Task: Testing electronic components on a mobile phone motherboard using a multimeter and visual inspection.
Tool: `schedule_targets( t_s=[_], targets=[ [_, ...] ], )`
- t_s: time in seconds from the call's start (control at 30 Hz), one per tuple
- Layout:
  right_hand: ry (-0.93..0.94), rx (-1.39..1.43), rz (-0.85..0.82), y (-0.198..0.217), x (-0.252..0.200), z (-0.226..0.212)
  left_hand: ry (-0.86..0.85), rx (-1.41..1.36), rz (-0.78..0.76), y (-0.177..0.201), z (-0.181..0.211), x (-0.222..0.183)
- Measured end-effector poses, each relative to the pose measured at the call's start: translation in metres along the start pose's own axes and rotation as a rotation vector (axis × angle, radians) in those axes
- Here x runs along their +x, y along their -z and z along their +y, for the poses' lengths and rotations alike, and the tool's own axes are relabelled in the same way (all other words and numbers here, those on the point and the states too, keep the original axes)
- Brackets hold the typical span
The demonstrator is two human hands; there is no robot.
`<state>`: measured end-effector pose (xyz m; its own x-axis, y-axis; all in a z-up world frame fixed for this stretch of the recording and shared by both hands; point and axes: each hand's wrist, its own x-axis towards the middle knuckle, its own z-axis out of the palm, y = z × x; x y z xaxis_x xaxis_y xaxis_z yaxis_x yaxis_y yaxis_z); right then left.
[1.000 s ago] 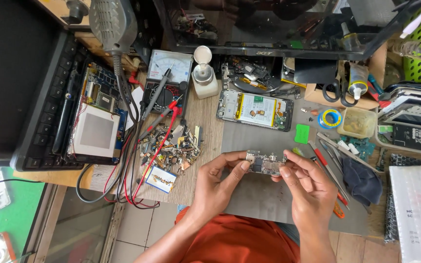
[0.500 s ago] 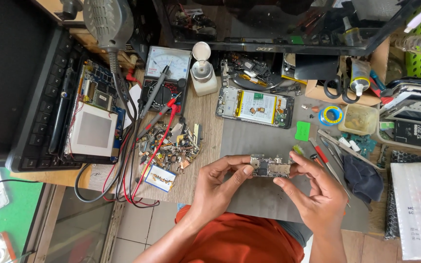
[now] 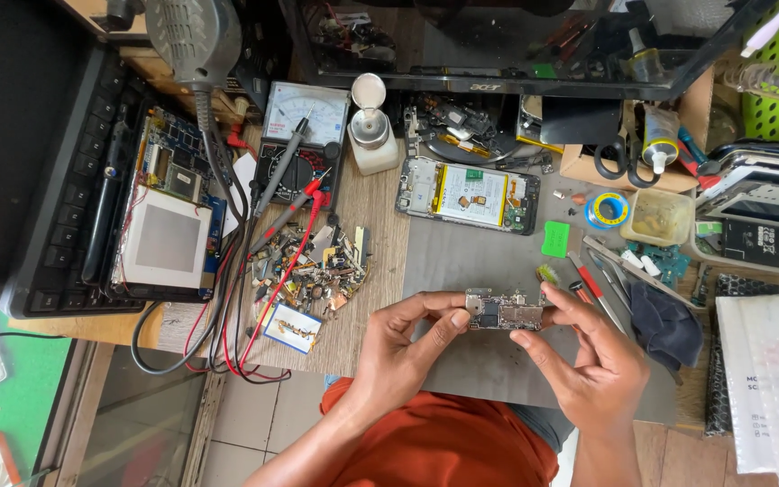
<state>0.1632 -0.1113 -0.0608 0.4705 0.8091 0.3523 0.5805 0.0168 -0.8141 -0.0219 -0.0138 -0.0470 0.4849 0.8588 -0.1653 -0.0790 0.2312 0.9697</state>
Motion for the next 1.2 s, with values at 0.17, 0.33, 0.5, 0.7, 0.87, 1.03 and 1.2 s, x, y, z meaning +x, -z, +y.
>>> schedule_targets(
  t_s=[0.17, 0.33, 0.5, 0.7, 0.87, 1.03, 1.2],
  targets=[
    [0.000, -0.013, -0.016, 0.002, 0.000, -0.005, -0.025, 0.004, -0.024, 0.000, 0.000, 0.000],
    [0.038, -0.020, 0.003, 0.003, -0.003, -0.007, 0.002, 0.025, 0.015, -0.002, 0.003, -0.002],
    [0.103, -0.065, -0.004, 0.003, -0.007, -0.010, -0.031, 0.108, 0.104, -0.011, 0.008, -0.002],
    [0.185, -0.084, 0.030, 0.005, -0.006, -0.008, 0.006, 0.146, 0.132, -0.016, 0.005, -0.001],
    [0.072, -0.119, 0.049, 0.004, -0.005, -0.015, -0.023, 0.163, 0.083, -0.017, 0.009, -0.003],
    [0.111, -0.109, 0.013, 0.005, -0.006, -0.003, -0.022, 0.093, 0.066, -0.014, 0.002, -0.007],
    [0.124, -0.122, 0.022, 0.006, -0.007, 0.001, -0.027, -0.011, 0.013, -0.011, 0.010, -0.009]
  ],
)
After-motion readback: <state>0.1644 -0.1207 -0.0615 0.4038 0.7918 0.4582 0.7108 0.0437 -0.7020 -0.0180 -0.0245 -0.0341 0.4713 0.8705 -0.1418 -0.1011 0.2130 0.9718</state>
